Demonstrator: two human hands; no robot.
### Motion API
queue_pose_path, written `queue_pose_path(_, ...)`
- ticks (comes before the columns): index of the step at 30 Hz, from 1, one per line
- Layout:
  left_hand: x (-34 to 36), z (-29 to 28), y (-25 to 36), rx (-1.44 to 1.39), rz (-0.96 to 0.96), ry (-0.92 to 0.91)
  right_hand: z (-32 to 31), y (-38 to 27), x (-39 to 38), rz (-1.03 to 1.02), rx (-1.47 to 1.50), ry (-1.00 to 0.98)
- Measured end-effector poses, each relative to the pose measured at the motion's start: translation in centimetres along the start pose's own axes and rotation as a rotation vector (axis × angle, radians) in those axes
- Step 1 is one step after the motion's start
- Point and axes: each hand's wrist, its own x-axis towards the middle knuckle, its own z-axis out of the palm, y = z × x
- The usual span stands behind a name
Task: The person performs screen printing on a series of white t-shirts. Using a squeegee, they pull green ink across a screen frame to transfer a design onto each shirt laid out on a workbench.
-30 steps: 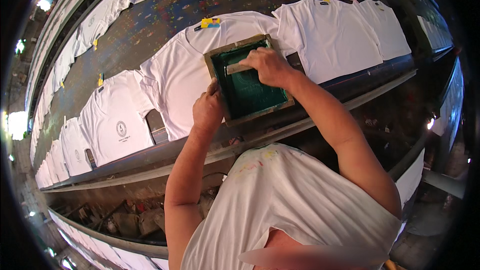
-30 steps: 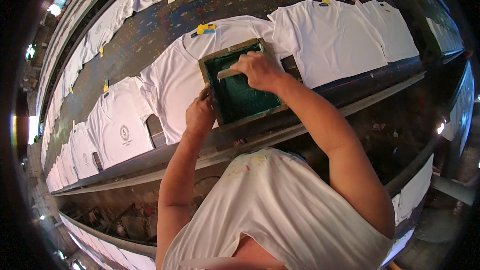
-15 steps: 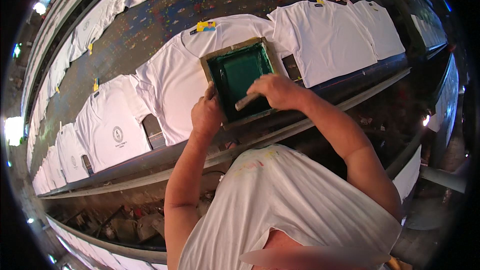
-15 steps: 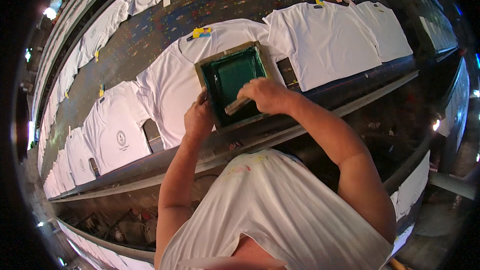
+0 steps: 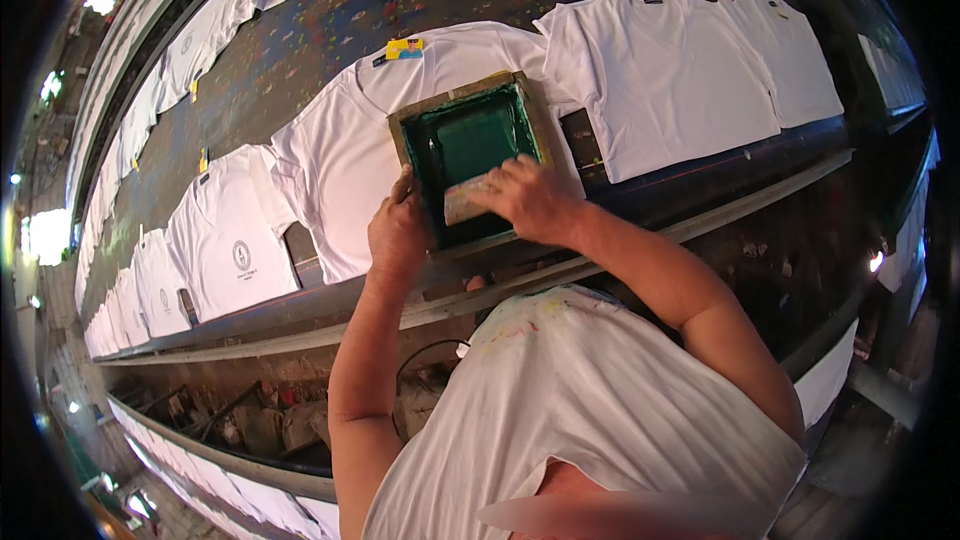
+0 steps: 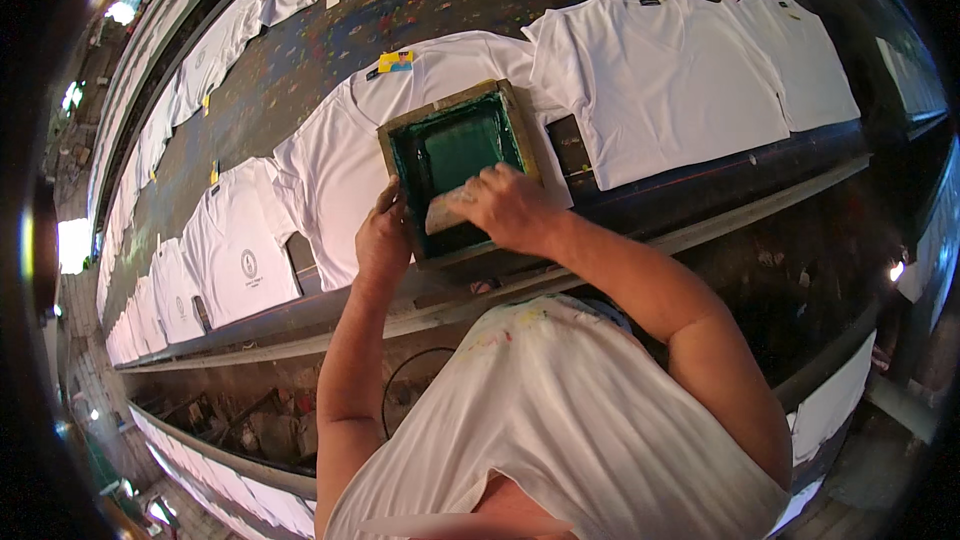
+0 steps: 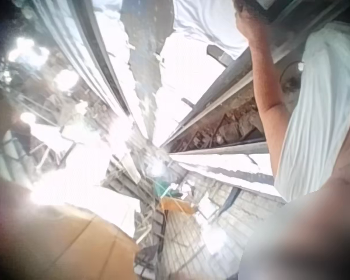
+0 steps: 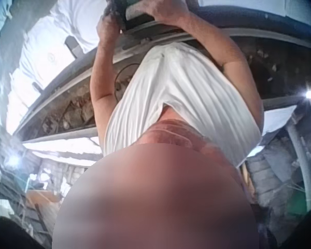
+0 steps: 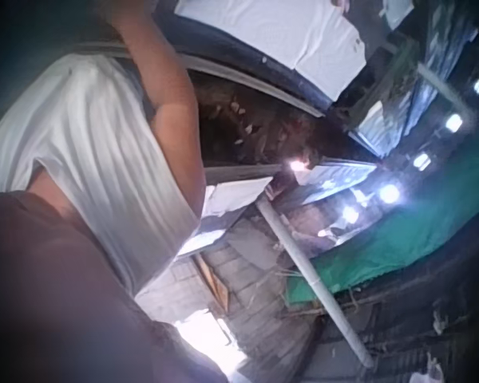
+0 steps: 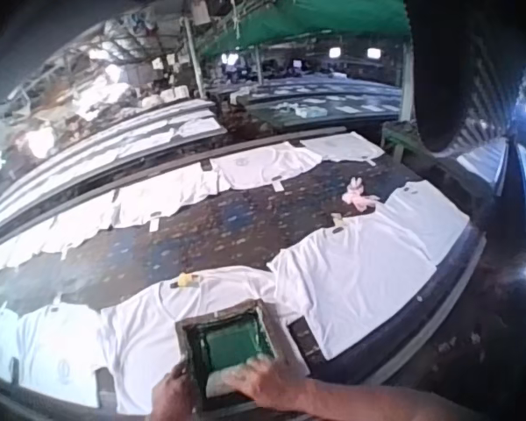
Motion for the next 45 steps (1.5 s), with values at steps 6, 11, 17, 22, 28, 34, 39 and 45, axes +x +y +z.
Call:
queue_pose_path(6, 0.2, -0.2, 0.6, 0.035, 0.001, 0.004, -1.6, 0.6, -0.9, -0.044, 0.209, -0.12)
queue_pose_path(11, 0.2, 0.3, 0.3, 0.046, 0.005, 0.013, -1.2, 5.9, 4.7, 0.046, 0.199, -0.038)
queue_pose_path(17, 0.1, 0.6, -0.1, 0.087, 0.016, 0.012, -0.5, 8.6, 8.3, 0.149, 0.176, 0.059)
queue_pose_path(22, -0.1, 0.5, -0.5, 0.069, 0.065, 0.069, -0.8, 6.0, 6.1, 0.133, 0.157, -0.038)
queue_pose_path(28, -0.1, 0.3, -0.6, 0.063, 0.094, 0.119, -1.3, 1.1, 2.1, 0.092, 0.142, -0.098)
queue_pose_path(34, -0.1, 2.7, -0.5, -0.067, 0.068, 0.309, -1.3, -3.2, -1.7, 0.142, 0.136, -0.089)
queue_pose_path(39, -0.4, 5.6, 0.4, -0.306, -0.044, 0.416, -1.1, -4.6, -3.4, 0.139, 0.168, -0.069)
queue_pose_path(45, -0.5, 6.8, 0.8, -0.386, -0.016, 0.508, -1.6, -4.5, -5.0, 0.129, 0.245, -0.091)
